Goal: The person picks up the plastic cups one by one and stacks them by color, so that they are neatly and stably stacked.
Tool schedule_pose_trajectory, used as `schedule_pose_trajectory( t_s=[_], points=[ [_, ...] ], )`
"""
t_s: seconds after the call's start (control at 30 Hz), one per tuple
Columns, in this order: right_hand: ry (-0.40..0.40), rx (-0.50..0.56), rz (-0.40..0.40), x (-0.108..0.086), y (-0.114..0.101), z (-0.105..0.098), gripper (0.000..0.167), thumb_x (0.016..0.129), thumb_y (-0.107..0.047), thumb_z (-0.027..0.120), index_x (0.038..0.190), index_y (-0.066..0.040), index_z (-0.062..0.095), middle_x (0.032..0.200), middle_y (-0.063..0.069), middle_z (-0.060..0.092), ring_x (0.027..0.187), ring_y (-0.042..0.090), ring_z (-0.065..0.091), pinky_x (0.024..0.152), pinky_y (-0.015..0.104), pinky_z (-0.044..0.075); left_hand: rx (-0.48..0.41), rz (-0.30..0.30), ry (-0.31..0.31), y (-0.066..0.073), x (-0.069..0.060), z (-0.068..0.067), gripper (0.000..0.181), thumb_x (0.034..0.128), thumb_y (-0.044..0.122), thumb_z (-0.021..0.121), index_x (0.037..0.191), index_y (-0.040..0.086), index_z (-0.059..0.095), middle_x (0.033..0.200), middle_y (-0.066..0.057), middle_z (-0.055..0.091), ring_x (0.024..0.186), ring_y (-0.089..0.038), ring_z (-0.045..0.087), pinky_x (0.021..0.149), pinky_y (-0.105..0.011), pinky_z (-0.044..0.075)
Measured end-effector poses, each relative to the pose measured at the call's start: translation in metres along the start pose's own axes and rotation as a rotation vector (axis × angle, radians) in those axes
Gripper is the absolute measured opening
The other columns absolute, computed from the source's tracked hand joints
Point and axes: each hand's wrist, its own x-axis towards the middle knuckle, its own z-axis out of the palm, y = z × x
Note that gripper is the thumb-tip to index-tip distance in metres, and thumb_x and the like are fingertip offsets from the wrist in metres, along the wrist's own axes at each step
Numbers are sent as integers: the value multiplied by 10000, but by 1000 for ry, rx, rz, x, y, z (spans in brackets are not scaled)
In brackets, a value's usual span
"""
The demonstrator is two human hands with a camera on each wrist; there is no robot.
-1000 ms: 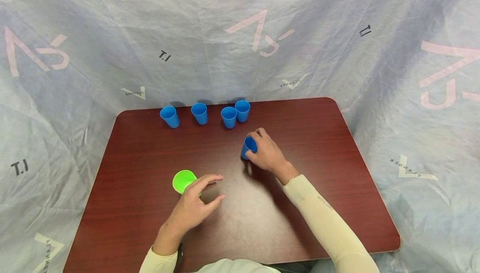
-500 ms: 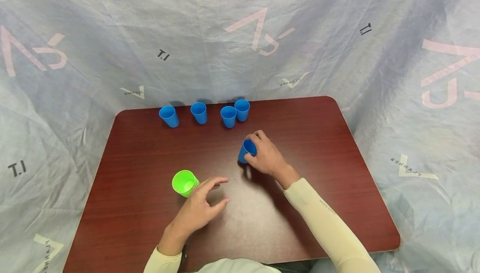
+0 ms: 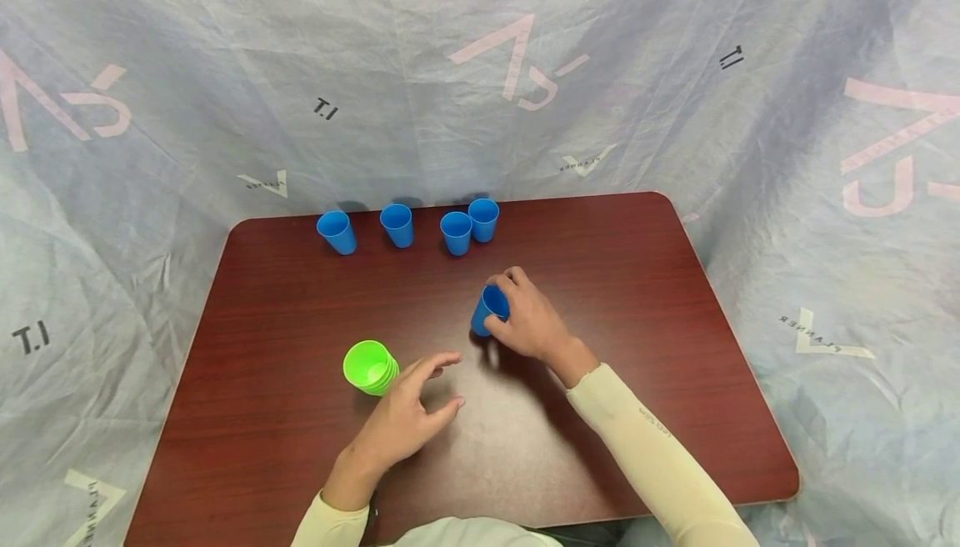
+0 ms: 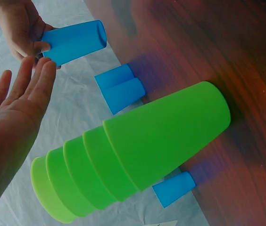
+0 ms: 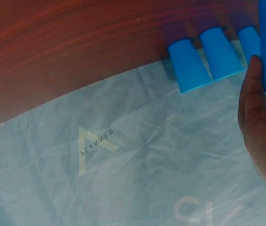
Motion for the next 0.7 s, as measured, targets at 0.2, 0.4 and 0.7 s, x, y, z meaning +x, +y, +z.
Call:
schedule_pose_trajectory(
  t_s=[0.2,0.4,0.7],
  points=[
    [-4,1,-26,-4,-4,3,542,890,-277,658,1405,-120,588,1335,89,530,1068,300,652,876,490,628,16,1,4,-2,0,3,596,887,143,847,1422,114,585,1393,-56,678,1283,-217,652,1056,-399,564],
    [-7,0,-36,-8,-7,7,528,892,-276,674,1392,-121,601,1317,90,542,1065,298,656,881,492,633,22,-11,2,-5,0,6,620,882,147,855,1435,104,580,1396,-63,679,1276,-228,660,1037,-411,571],
    [-41,-15,-38,-14,-12,15,544,867,-276,675,1379,-101,617,1284,80,548,1052,275,652,881,468,633,-3,-120,-42,-7,2,14,624,917,155,820,1477,125,549,1450,-41,649,1303,-223,654,1042,-419,573]
  ],
)
